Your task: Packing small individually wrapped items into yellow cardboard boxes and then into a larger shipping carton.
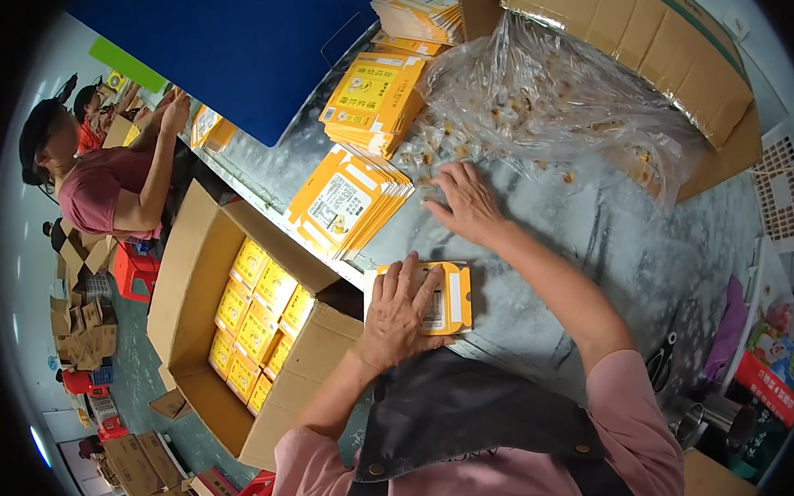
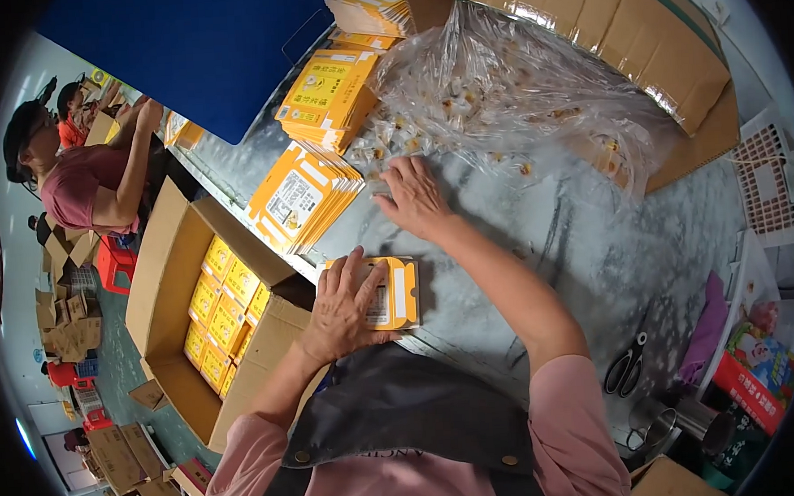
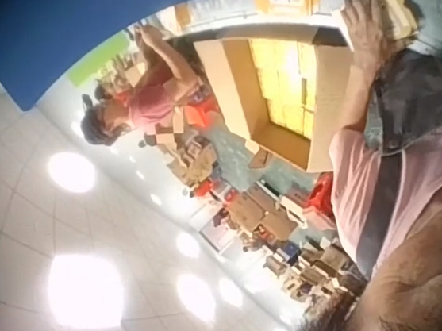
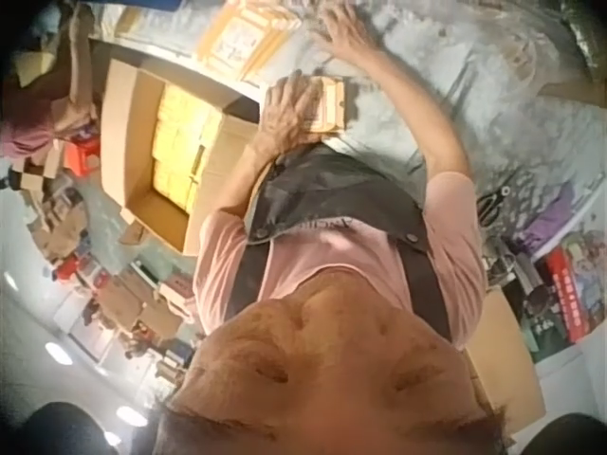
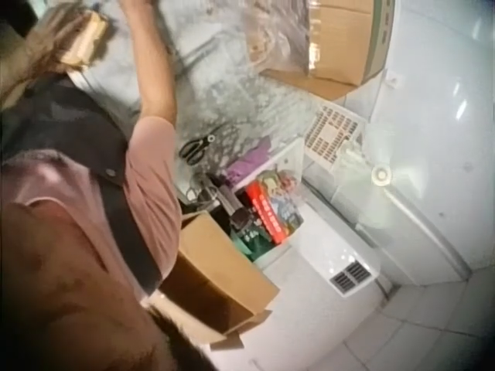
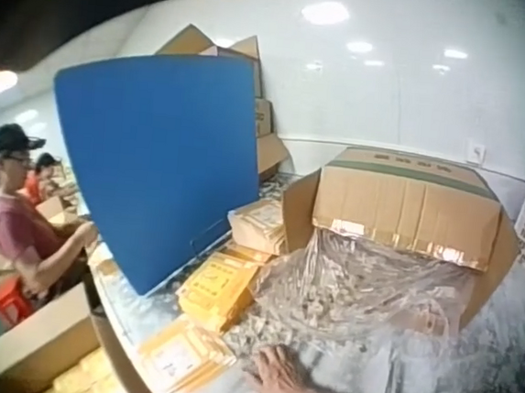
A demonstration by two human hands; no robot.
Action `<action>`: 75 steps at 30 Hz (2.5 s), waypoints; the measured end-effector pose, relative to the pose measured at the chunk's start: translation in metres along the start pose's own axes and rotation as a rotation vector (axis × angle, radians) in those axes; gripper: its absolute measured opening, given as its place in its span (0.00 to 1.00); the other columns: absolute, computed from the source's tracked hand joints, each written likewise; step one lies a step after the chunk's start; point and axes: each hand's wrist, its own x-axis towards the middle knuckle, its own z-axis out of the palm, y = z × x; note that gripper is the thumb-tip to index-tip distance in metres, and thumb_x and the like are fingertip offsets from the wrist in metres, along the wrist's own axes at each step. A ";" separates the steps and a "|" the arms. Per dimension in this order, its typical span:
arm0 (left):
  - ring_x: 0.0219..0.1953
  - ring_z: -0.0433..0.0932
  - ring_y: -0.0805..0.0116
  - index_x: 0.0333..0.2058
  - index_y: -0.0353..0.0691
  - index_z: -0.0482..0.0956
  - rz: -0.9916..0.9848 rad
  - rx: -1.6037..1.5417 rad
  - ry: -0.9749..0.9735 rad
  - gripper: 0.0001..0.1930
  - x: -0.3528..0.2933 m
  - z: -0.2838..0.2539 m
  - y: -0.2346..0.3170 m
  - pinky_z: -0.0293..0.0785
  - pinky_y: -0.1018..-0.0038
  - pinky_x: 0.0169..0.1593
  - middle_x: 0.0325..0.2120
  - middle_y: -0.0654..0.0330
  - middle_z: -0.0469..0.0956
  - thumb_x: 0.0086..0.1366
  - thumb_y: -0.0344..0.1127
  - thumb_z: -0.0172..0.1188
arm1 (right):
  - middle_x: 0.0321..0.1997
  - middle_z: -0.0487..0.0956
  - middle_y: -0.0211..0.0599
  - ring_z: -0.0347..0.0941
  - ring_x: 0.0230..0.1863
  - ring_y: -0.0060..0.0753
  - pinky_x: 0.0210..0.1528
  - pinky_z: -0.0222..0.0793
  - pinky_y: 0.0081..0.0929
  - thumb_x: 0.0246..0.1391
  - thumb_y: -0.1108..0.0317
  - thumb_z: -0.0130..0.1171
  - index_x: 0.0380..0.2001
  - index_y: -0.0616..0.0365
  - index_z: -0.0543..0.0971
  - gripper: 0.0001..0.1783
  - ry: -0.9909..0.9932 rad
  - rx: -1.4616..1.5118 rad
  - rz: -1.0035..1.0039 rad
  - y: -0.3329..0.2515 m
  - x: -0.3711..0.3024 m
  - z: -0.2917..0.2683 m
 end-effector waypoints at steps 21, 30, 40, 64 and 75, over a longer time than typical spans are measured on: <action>0.65 0.56 0.37 0.67 0.49 0.58 -0.118 -0.078 -0.016 0.57 -0.017 0.008 -0.004 0.44 0.38 0.66 0.61 0.43 0.59 0.40 0.63 0.72 | 0.61 0.68 0.47 0.60 0.63 0.49 0.65 0.58 0.41 0.55 0.76 0.51 0.53 0.66 0.72 0.21 -0.101 -0.066 -0.167 -0.009 0.036 0.013; 0.65 0.54 0.35 0.68 0.48 0.57 -0.099 -0.072 -0.045 0.56 -0.012 0.002 -0.005 0.44 0.38 0.67 0.62 0.42 0.58 0.40 0.56 0.74 | 0.57 0.70 0.39 0.64 0.59 0.45 0.61 0.63 0.37 0.51 0.79 0.53 0.50 0.58 0.76 0.21 -0.253 0.080 -0.068 -0.013 -0.056 -0.062; 0.63 0.59 0.47 0.66 0.42 0.57 0.009 0.040 -0.067 0.61 0.024 -0.018 -0.036 0.43 0.40 0.67 0.58 0.51 0.63 0.30 0.47 0.79 | 0.61 0.68 0.41 0.68 0.59 0.47 0.58 0.66 0.39 0.46 0.65 0.70 0.59 0.58 0.70 0.36 -0.026 0.145 0.299 -0.018 -0.158 -0.183; 0.55 0.63 0.47 0.65 0.41 0.59 0.138 -0.029 -0.006 0.61 0.067 0.022 0.037 0.59 0.52 0.59 0.56 0.49 0.63 0.33 0.58 0.78 | 0.48 0.73 0.49 0.79 0.39 0.41 0.43 0.76 0.34 0.53 0.75 0.62 0.55 0.71 0.69 0.26 -0.072 0.414 0.568 -0.034 -0.176 -0.106; 0.55 0.63 0.47 0.65 0.40 0.61 -0.075 0.015 0.098 0.59 0.051 0.023 0.027 0.58 0.53 0.59 0.55 0.48 0.63 0.34 0.57 0.78 | 0.43 0.72 0.45 0.75 0.41 0.46 0.44 0.72 0.36 0.57 0.71 0.58 0.46 0.59 0.80 0.13 0.023 0.160 0.400 0.009 -0.119 -0.120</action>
